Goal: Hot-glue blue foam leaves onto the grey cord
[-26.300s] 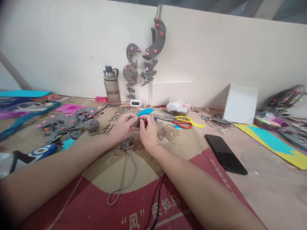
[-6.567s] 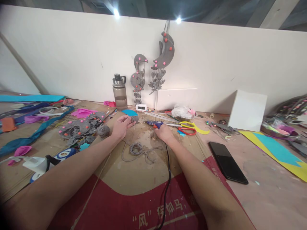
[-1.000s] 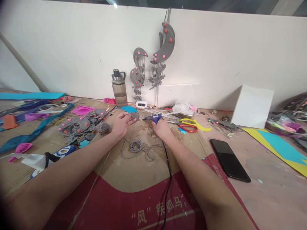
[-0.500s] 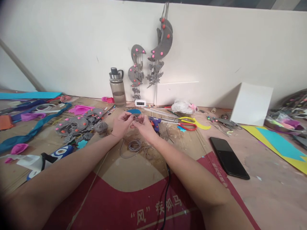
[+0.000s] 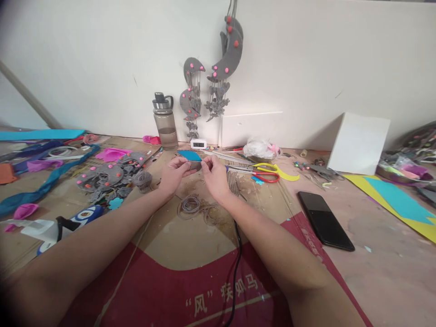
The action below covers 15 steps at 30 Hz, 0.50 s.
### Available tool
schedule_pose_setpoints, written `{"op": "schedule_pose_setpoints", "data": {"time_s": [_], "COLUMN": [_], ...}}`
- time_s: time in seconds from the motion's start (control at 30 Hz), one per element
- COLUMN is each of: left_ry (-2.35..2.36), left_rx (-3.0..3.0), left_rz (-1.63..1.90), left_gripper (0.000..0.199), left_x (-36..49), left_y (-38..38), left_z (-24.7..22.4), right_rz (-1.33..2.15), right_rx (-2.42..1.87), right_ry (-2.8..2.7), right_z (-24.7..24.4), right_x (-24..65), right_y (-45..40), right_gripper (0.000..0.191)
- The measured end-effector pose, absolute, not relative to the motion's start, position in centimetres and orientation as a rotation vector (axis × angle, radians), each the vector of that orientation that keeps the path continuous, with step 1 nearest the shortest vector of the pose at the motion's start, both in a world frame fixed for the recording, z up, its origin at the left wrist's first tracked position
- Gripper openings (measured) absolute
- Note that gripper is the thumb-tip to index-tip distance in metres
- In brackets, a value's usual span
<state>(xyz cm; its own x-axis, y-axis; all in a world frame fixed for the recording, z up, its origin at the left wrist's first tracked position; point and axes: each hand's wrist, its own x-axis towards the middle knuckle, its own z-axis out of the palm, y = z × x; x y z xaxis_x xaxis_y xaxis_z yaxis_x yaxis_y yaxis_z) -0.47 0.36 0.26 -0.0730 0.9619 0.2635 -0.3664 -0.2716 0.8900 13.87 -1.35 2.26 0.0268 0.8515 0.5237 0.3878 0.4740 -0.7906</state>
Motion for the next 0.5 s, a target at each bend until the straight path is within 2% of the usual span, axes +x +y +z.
{"op": "schedule_pose_setpoints", "data": {"time_s": [0.5], "left_ry": [0.747], "left_rx": [0.973], "left_rz": [1.502], "left_gripper": [0.026], "left_x": [-0.3], "left_y": [0.4], "left_z": [0.3], "right_rz": [0.523], "right_rx": [-1.119], "right_ry": [-1.564], "right_z": [1.6], "right_x": [14.5], "right_y": [-0.2], "right_gripper": [0.014]}}
